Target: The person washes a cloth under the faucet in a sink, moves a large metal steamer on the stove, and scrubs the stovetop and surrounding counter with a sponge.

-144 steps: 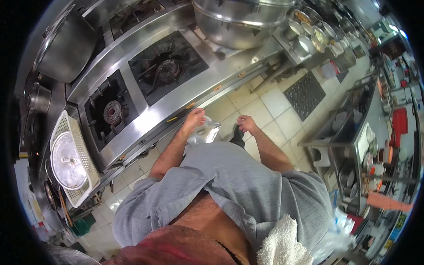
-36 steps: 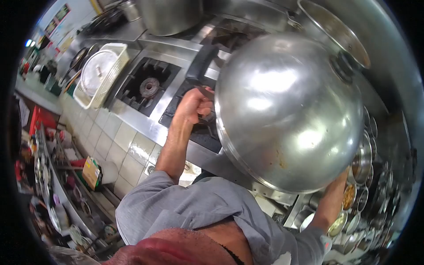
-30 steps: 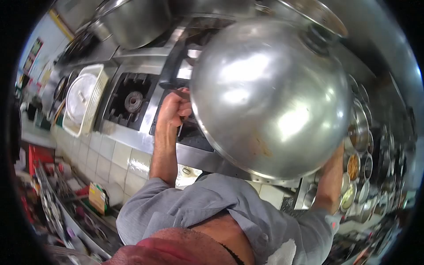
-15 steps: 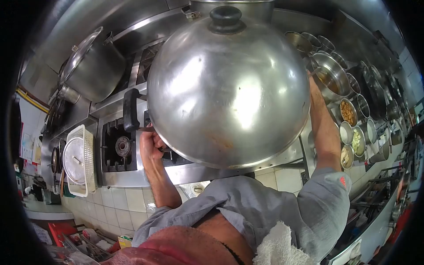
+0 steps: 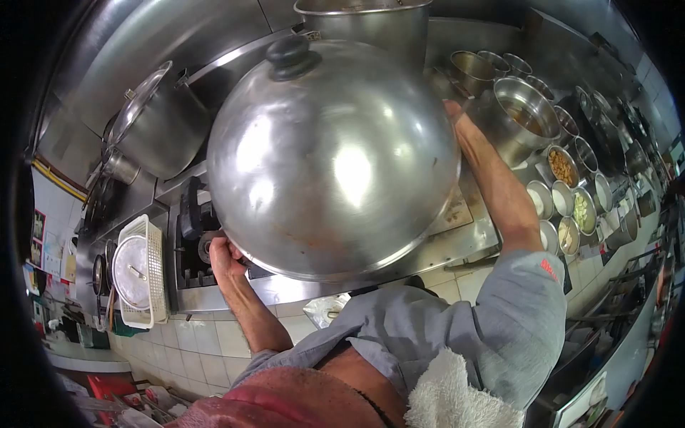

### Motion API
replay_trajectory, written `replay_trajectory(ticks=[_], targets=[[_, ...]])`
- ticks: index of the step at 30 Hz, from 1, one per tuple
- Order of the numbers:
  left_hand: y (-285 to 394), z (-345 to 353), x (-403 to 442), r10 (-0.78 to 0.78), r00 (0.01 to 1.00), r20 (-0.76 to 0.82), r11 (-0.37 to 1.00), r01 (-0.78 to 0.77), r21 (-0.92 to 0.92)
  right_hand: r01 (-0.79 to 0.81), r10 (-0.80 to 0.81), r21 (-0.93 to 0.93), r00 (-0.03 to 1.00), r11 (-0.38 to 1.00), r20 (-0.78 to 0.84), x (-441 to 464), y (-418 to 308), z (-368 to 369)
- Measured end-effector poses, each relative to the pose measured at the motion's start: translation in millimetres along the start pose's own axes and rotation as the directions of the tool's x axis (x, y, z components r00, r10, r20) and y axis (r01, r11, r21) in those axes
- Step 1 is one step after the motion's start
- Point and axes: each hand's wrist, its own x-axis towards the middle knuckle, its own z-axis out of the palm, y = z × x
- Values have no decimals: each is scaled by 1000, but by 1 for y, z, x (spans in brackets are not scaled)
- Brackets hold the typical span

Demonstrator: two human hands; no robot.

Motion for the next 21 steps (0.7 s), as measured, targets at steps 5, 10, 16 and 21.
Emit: replay_trajectory(ticks=[5,10,16,21], targets=[[10,-47,1,21,990,-143,1000,-21,2,7,-10,37,995,999,98,31,13,33],[27,-84,1,27,982,-185,1000,-26,6,14,-25,57,979,998,201,77,25,65],[51,-118,-31,139,925,-353,990,-117,85,-88,63,178,988,980,141,75,7,155],[57,-119,-55,142,892,-430,988,-153,10,-109,146,-168,963,980,226,101,2,208]])
